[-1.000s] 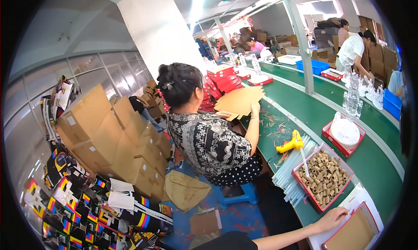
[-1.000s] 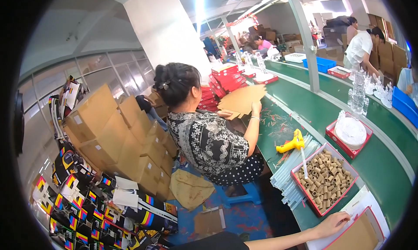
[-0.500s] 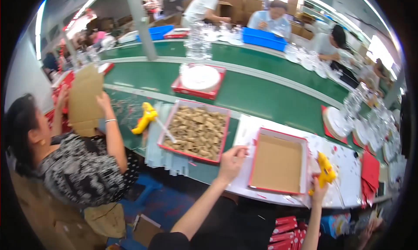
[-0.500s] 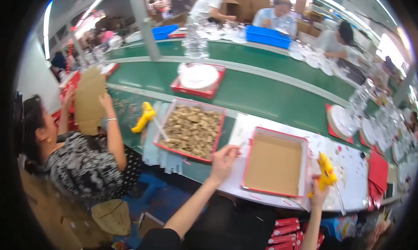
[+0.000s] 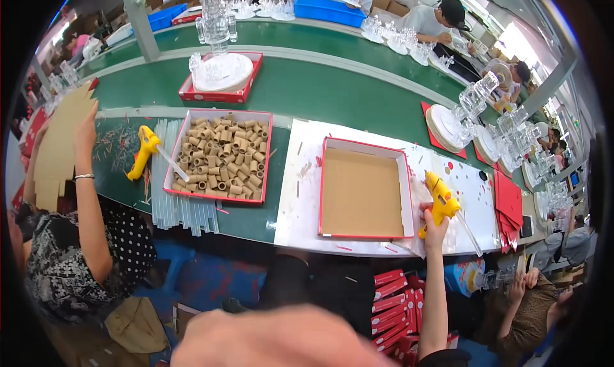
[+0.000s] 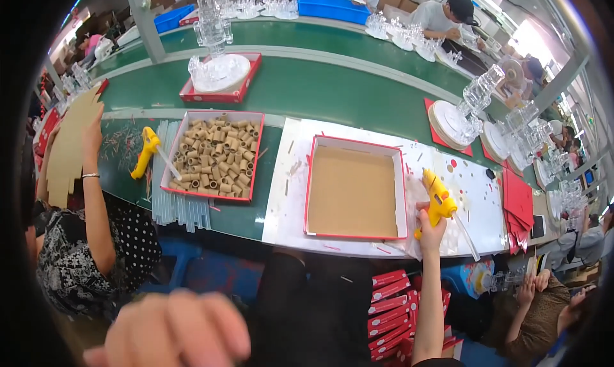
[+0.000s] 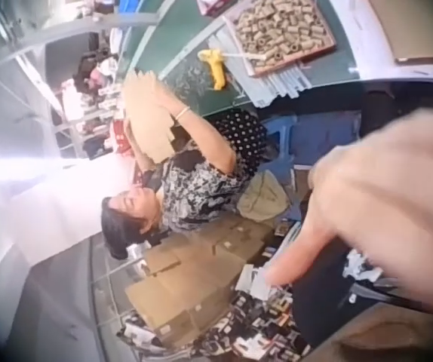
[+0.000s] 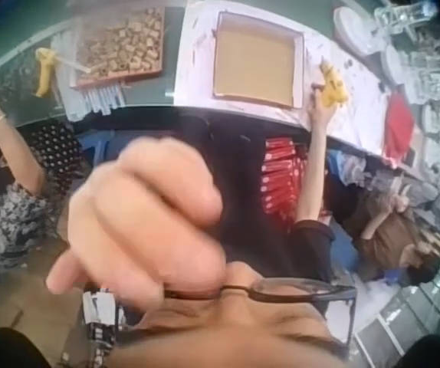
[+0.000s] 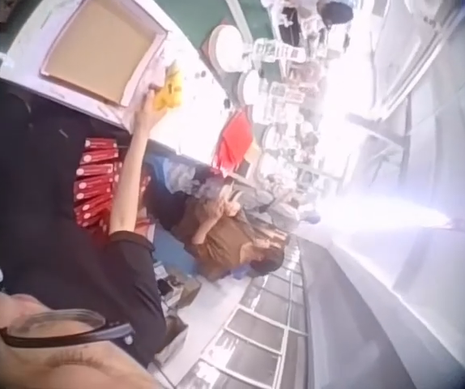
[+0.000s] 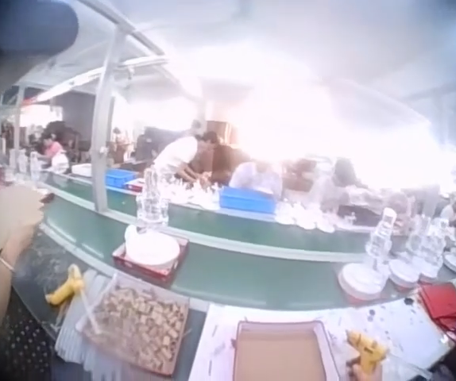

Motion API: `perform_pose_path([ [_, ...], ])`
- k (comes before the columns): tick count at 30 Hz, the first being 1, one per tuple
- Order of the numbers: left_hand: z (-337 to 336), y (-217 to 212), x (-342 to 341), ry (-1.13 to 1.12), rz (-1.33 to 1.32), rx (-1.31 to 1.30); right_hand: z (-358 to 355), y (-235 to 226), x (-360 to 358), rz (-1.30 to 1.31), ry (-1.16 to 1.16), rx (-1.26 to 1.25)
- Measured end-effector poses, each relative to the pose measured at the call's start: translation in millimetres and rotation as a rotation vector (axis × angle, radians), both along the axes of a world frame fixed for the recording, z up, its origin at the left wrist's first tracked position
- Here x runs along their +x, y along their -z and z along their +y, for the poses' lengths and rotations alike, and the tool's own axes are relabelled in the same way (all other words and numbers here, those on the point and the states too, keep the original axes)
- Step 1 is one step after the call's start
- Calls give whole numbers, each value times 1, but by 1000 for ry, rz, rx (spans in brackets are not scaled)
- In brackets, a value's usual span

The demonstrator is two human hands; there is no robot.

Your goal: Assembling decorative fixtures by applying hot glue to components and packaging them into boxes on a factory production line.

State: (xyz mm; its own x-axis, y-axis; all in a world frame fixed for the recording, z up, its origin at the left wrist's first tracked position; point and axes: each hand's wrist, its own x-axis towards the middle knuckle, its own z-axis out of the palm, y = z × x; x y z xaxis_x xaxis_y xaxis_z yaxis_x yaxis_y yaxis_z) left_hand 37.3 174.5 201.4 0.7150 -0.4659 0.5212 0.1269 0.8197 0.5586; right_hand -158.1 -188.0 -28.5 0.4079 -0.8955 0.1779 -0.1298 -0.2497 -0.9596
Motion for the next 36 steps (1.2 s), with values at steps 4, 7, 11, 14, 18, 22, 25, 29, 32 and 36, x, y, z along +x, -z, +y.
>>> perform_pose_path([
  [4,-18,-7,21,53,12,-42,1,5,2,11,8,2],
  [7,-16,3,25,99,2,-86,0,14,5,-22,22,27],
  [11,4,23,4,131,-35,-121,-12,14,-1,-40,8,-79],
  [14,0,26,6,191,-64,-168,-10,9,-8,-1,23,-78],
  [18,-22,33,13,311,-101,-285,-6,13,-5,56,15,-21],
  [22,-36,41,13,388,-122,-391,0,15,10,-29,-27,-11],
  [25,-25,41,14,392,-135,-412,-4,13,-2,-36,33,-5],
  [29,-18,42,18,418,-148,-436,-14,6,-6,-21,43,-37],
  [32,-23,43,28,470,-175,-503,-5,18,7,-8,-15,-65],
  [36,-34,44,33,548,-195,-587,-9,7,-2,36,4,-42],
])
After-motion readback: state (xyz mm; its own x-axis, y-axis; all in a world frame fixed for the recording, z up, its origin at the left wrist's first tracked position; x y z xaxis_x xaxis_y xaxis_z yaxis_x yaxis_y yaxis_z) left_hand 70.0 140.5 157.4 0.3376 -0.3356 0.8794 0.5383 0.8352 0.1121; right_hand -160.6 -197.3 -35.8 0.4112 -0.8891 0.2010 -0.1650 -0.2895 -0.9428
